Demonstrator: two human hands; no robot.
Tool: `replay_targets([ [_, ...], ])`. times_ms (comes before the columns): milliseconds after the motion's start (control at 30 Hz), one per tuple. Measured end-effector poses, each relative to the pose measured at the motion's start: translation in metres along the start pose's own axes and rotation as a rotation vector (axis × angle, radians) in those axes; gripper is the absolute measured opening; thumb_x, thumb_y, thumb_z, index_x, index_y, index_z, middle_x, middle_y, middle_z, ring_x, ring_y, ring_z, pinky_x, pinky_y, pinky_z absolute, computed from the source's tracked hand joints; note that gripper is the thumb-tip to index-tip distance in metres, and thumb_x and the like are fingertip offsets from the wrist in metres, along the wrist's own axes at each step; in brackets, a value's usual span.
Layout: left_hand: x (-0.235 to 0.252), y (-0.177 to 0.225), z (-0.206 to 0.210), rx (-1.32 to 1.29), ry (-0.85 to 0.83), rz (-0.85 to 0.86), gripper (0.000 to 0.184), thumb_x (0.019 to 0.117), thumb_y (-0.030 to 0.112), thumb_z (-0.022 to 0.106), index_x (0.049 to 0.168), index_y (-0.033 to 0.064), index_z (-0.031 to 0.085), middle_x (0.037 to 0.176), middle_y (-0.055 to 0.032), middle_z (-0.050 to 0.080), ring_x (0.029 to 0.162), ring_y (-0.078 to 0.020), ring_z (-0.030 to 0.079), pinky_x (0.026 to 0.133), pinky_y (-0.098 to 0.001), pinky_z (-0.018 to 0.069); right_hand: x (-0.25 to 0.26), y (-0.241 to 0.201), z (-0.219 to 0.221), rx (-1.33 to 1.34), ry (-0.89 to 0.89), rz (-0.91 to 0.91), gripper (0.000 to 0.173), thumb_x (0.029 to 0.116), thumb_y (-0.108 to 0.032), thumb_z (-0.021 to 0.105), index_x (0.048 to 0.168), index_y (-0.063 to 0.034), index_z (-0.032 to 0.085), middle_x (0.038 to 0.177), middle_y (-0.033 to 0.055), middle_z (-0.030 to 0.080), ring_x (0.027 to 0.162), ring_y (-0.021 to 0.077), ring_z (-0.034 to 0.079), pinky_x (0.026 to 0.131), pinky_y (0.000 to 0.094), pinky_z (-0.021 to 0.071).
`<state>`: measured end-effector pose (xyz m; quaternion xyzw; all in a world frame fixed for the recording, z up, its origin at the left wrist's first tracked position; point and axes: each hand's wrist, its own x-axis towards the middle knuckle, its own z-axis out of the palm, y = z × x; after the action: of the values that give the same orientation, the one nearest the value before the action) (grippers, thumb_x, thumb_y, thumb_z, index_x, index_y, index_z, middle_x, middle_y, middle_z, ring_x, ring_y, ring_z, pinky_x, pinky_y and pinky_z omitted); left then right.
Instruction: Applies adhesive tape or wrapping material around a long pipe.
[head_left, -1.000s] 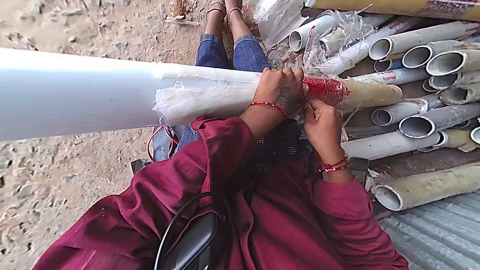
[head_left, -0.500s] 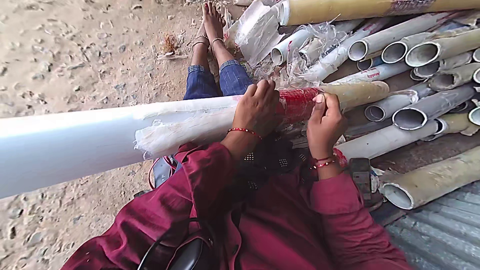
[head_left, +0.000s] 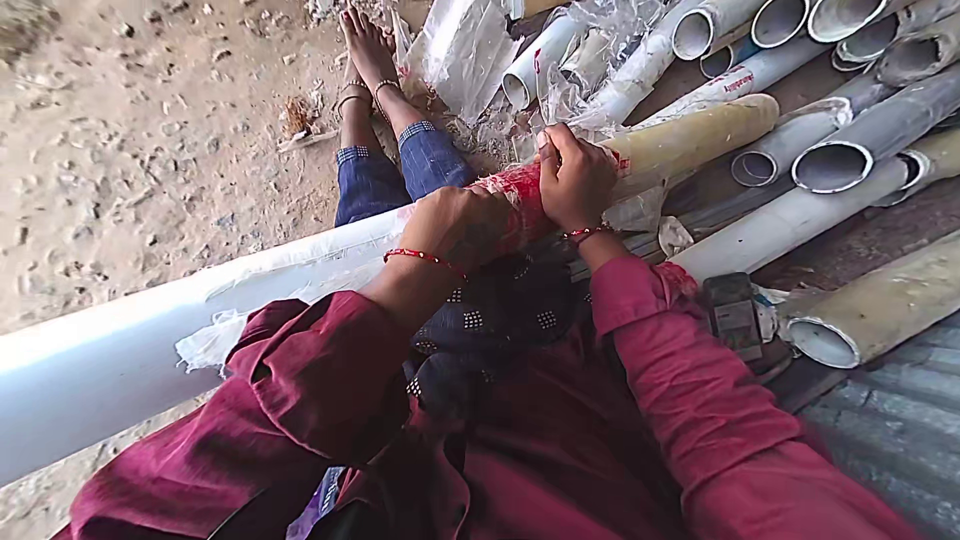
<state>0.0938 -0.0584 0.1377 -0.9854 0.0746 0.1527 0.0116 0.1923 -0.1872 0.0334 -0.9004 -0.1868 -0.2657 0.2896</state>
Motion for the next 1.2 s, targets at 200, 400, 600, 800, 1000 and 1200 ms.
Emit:
replay_targets([
  [200,-0.015,0.005,0.016,0.155,0.171,0.115,0.012,0.0943,-0.013,0.055,0.096,-0.0086,0.066,0.082,-0.0239,0.063,0.07,-0.0429,0.068,0.054,-0.0506,0.0506,0.0,-0.001,0.001,0.017,0.012,0.027,0.027,0.1021,-0.016,0.05,0.096,-0.0061,0.075,0.074,0.0104,0.073,0.071,0.0267,0.072,0.07,0.045,0.051],
  [400,-0.029,-0.027,0.042,0.065,0.635,0.17,0.035,0.0998,0.021,0.062,0.129,0.0026,0.066,0.128,-0.0194,0.069,0.102,-0.0419,0.069,0.078,-0.0518,0.0538,0.003,-0.01,0.001,-0.009,0.028,0.111,0.026,0.1016,-0.017,0.051,0.101,-0.0081,0.076,0.075,0.0108,0.073,0.072,0.0283,0.072,0.066,0.0472,0.0505],
  [600,0.002,-0.008,0.066,-0.029,0.735,0.046,0.027,0.1014,0.004,0.054,0.117,0.0012,0.075,0.121,-0.013,0.075,0.118,-0.0297,0.071,0.11,-0.0468,0.0471,0.003,-0.009,-0.001,-0.008,-0.015,0.135,0.028,0.1026,-0.019,0.05,0.099,-0.006,0.075,0.075,0.0122,0.073,0.072,0.0304,0.072,0.064,0.0495,0.0494],
  [800,-0.03,-0.013,0.105,0.004,1.0,0.378,0.018,0.1002,-0.001,0.054,0.101,-0.0038,0.072,0.106,-0.0175,0.078,0.111,-0.0285,0.073,0.109,-0.0384,0.0488,0.003,-0.004,-0.001,0.019,-0.048,0.1,0.031,0.1035,-0.019,0.048,0.107,-0.0048,0.076,0.082,0.0134,0.076,0.074,0.0318,0.073,0.065,0.052,0.0504],
  [1000,-0.054,0.003,0.12,0.037,0.964,0.292,0.022,0.1022,0.003,0.053,0.107,-0.0014,0.074,0.11,-0.0142,0.078,0.11,-0.0233,0.074,0.102,-0.0324,0.0526,-0.001,-0.001,-0.003,0.023,-0.05,0.093,0.031,0.1035,-0.019,0.048,0.106,-0.0053,0.076,0.081,0.0119,0.075,0.073,0.0301,0.072,0.065,0.0511,0.0502],
  [1200,-0.058,-0.001,0.104,0.013,0.896,0.365,0.028,0.1022,0.002,0.051,0.121,-0.0012,0.072,0.116,-0.016,0.076,0.113,-0.0268,0.073,0.103,-0.0359,0.0536,0.003,-0.002,0.0,0.033,0.005,0.065,0.031,0.1045,-0.017,0.047,0.105,-0.0021,0.075,0.084,0.0138,0.075,0.077,0.031,0.073,0.069,0.0504,0.052],
])
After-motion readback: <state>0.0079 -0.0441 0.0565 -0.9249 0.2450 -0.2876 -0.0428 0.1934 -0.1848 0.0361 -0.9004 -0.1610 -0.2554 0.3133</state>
